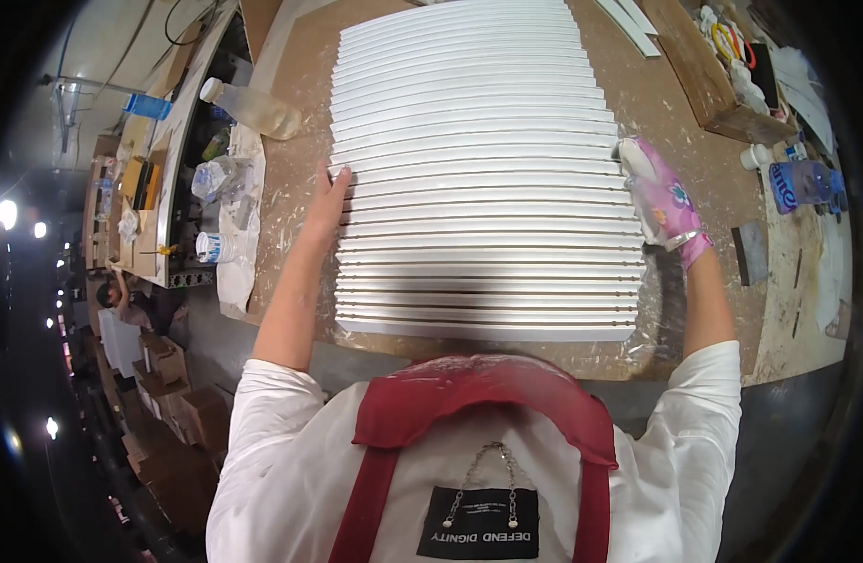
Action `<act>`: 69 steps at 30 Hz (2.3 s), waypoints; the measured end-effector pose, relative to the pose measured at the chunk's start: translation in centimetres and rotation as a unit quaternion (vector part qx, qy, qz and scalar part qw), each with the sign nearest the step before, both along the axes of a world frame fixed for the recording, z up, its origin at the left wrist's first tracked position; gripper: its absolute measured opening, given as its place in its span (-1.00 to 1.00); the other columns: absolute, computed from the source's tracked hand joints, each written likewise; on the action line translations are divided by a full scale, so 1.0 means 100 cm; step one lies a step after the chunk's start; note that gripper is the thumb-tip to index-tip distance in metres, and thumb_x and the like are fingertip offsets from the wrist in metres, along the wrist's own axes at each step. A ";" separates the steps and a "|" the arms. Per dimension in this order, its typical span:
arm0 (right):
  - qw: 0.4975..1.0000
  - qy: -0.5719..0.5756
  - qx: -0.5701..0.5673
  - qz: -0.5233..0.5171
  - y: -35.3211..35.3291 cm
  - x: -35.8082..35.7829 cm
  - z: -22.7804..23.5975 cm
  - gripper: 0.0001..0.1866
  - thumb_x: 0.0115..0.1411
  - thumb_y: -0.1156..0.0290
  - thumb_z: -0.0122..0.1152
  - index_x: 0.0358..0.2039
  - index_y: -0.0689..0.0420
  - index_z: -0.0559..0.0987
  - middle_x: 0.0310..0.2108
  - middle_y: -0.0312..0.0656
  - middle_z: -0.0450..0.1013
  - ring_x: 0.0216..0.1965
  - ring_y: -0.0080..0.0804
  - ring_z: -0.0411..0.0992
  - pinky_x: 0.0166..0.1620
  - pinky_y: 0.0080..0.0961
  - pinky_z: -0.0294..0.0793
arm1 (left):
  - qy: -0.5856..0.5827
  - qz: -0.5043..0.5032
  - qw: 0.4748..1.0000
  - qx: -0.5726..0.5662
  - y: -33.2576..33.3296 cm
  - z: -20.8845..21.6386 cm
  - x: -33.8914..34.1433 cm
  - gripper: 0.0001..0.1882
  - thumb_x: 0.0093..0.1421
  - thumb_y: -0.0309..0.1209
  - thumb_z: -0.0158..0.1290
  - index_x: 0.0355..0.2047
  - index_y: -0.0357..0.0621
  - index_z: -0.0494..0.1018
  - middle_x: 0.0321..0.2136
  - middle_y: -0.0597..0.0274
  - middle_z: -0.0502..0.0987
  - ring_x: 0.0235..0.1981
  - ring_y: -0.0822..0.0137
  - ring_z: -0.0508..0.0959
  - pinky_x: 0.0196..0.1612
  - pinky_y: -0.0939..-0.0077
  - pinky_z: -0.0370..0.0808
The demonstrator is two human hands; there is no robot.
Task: The person cleans a set of white window blinds using a cloth and liquid from a bottle, wiping each individual slat across its length.
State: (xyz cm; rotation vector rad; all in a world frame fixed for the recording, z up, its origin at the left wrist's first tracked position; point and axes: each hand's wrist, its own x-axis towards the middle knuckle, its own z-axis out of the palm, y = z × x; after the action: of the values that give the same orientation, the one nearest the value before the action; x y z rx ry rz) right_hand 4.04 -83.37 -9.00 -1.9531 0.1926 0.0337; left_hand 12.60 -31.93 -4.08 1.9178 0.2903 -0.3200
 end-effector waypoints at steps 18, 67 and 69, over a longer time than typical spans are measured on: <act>0.888 -0.137 -0.394 0.194 0.152 -0.005 0.030 -0.53 0.18 0.32 0.08 0.15 -0.15 0.45 0.18 -0.13 0.31 0.20 -0.08 0.25 0.23 -0.19 0.26 | -0.291 -0.309 0.798 0.427 -0.010 -0.017 -0.020 -0.39 0.35 -0.09 -0.18 0.33 -0.03 0.08 0.38 0.14 -0.02 0.38 0.07 0.01 0.30 -0.13 0.00; 0.797 -0.100 -0.498 0.327 0.289 0.040 0.098 -0.48 0.06 0.34 0.19 0.10 -0.08 0.43 -0.09 -0.11 0.43 -0.06 -0.16 0.44 0.00 -0.23 0.45 | -0.328 -0.339 0.818 0.330 0.000 -0.012 -0.055 -0.55 0.24 -0.15 0.04 0.10 0.02 0.39 0.30 0.25 0.18 0.29 0.15 0.19 0.29 -0.03 0.10; 0.792 -0.084 -0.493 0.350 0.288 0.047 0.093 -0.56 0.05 0.32 0.21 0.01 -0.09 0.51 -0.10 -0.15 0.43 -0.09 -0.25 0.47 -0.07 -0.25 0.49 | -0.331 -0.344 0.814 0.330 0.000 -0.010 -0.055 -0.55 0.24 -0.15 0.04 0.11 0.02 0.39 0.30 0.24 0.18 0.29 0.15 0.19 0.29 -0.03 0.10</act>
State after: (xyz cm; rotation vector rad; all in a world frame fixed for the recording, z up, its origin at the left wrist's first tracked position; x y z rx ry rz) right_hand 8.77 -54.58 0.31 -2.9481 -0.8129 0.2941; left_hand 7.05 -31.95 -5.10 2.6347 -0.9007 0.0218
